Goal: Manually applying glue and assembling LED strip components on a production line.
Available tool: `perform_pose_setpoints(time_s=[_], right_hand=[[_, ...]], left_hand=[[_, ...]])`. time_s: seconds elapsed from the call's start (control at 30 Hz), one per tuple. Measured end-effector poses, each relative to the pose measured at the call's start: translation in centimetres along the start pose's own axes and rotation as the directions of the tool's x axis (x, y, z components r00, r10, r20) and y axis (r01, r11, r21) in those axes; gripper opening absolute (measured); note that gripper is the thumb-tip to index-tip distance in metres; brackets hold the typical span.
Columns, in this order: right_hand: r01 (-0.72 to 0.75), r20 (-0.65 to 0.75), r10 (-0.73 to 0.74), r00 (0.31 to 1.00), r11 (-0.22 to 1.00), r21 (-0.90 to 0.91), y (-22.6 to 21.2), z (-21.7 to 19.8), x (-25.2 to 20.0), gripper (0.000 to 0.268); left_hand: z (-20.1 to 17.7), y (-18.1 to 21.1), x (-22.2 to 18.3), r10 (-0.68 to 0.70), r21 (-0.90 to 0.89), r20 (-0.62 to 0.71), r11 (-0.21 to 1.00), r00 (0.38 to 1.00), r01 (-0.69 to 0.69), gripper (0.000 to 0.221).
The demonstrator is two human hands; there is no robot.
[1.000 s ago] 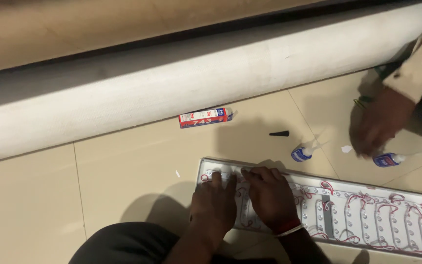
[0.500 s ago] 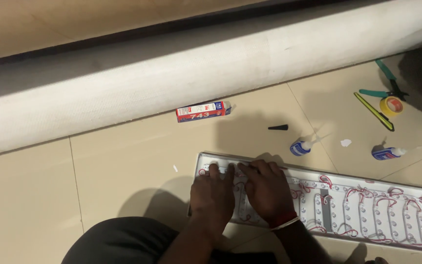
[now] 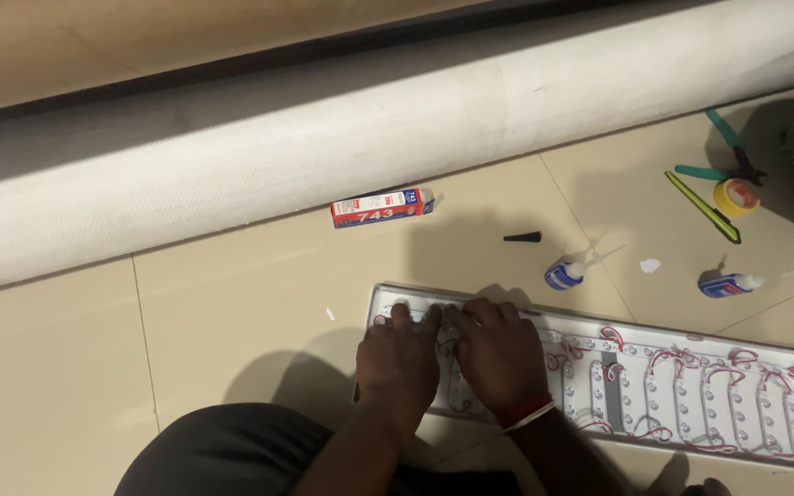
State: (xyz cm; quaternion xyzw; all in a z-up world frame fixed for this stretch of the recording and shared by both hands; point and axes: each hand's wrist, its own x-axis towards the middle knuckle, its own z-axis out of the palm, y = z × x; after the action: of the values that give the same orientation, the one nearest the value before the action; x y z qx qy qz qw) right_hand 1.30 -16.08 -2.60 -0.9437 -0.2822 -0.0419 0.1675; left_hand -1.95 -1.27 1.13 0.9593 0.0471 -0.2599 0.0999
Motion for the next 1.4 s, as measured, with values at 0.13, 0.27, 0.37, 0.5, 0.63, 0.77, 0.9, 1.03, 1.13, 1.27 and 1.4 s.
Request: perform_pose_setpoints(time_s=[0.13, 0.27, 0.37, 0.5, 0.63, 0.77, 0.9, 1.03, 1.13, 1.27, 1.4], right_hand=[[-0.05, 0.079, 0.054, 0.995, 0.998, -0.045, 0.1, -0.2, 0.3, 0.043], [-0.03, 0.027, 0.029, 0.999, 0.998, 0.055, 1.3, 0.5, 0.0, 0.043], [-0.052, -0.001, 0.053, 0.999, 0.985, 0.162, 1.4, 0.6, -0.2, 0.042], [-0.01, -0.034, 0.014, 0.999, 0.992, 0.124, 0.8, 0.6, -0.2, 0.043], [-0.032, -0.003, 0.032, 0.999, 0.997, 0.077, 0.5, 0.5, -0.1, 0.044], [-0.088, 0.071, 0.085, 0.994, 0.996, 0.031, -0.2, 0.4, 0.1, 0.048], [-0.095, 0.068, 0.096, 0.993, 0.995, -0.019, -0.3, 0.6, 0.0, 0.055], [-0.107, 0.08, 0.109, 0.991, 0.994, -0.031, 0.1, 0.6, 0.0, 0.053], [-0.095, 0.079, 0.091, 0.993, 0.994, 0.045, 0.7, 0.3, -0.2, 0.056], [-0.074, -0.017, 0.082, 0.997, 0.961, 0.266, 1.6, 0.5, -0.2, 0.054], [-0.109, 0.004, 0.11, 0.994, 0.972, 0.206, 1.4, 0.2, -0.1, 0.047]], left_hand=[[0.2, -0.2, -0.2, 0.013, -0.01, -0.025, 1.0, 1.0, -0.013, 0.059], [0.5, -0.3, 0.0, 0.009, -0.04, -0.069, 0.999, 0.998, -0.011, 0.058], [1.4, -0.5, 0.4, 0.014, -0.037, -0.109, 0.999, 0.994, -0.018, 0.055], [1.2, -0.5, 0.2, 0.028, -0.021, -0.118, 0.999, 0.993, -0.03, 0.06], [0.6, 0.0, 0.0, 0.005, -0.039, -0.104, 0.999, 0.995, -0.009, 0.058], [0.4, 0.3, 0.3, 0.027, 0.018, -0.051, 0.999, 0.998, -0.027, 0.06], [-0.3, 0.4, 0.0, 0.028, 0.017, -0.035, 0.999, 0.999, -0.027, 0.064], [0.7, 0.2, 0.1, 0.028, -0.004, -0.067, 1.0, 0.997, -0.028, 0.053], [0.6, 0.3, -0.1, 0.034, -0.042, -0.154, 0.998, 0.987, -0.041, 0.047], [0.5, 0.1, 0.0, 0.034, -0.025, -0.156, 0.999, 0.987, -0.039, 0.046], [0.7, 0.1, 0.1, 0.034, -0.05, -0.167, 0.998, 0.985, -0.043, 0.047]])
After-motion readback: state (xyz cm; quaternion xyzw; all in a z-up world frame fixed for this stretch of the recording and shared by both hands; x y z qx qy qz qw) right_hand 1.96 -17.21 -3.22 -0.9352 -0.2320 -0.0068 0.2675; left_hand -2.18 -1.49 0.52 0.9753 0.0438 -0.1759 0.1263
